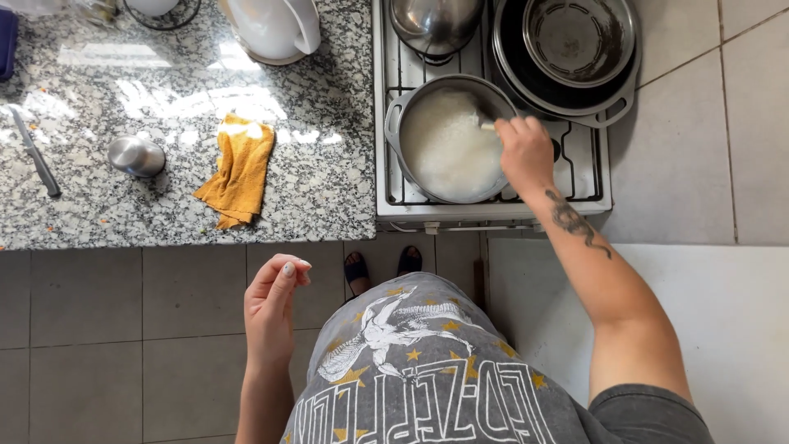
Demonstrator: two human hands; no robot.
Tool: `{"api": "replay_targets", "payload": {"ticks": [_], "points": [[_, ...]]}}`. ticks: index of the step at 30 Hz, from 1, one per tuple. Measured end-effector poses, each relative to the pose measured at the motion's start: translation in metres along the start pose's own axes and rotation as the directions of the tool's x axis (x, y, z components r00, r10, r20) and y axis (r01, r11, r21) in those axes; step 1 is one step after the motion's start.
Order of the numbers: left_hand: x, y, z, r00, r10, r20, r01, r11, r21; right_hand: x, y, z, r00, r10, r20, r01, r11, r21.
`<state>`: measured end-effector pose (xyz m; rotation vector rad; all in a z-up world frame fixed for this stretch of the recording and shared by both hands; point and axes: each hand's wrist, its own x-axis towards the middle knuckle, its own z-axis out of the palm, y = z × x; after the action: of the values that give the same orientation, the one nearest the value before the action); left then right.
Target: The person grates carrots using a box grater over a plate, then moves to the stove to stir a pot of boiling liquid with a spoon. The person returns to the sink to rinse a colander under running water and then picks up the pot from the stove.
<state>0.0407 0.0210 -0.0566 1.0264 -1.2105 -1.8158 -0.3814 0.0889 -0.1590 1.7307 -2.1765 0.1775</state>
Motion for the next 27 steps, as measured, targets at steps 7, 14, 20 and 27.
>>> {"api": "replay_targets", "payload": {"ticks": [7,14,20,27], "points": [[0.011,0.001,0.008,0.999,-0.021,0.036,0.021,1.000,0.006,-0.047,-0.038,-0.050,0.987,-0.064,0.146,0.035,0.980,0.194],[0.013,-0.001,0.010,0.999,-0.034,0.039,0.034,0.999,-0.011,-0.028,-0.038,-0.034,0.984,-0.098,0.149,0.075,0.985,0.157],[0.010,-0.002,0.005,1.000,-0.007,0.023,0.006,1.000,0.019,0.019,-0.002,0.012,0.999,-0.015,0.037,0.014,0.999,0.034],[0.011,-0.002,0.004,1.000,-0.021,0.016,0.021,1.000,0.007,0.005,0.022,-0.001,0.998,-0.048,-0.034,0.041,0.984,-0.176]]}}
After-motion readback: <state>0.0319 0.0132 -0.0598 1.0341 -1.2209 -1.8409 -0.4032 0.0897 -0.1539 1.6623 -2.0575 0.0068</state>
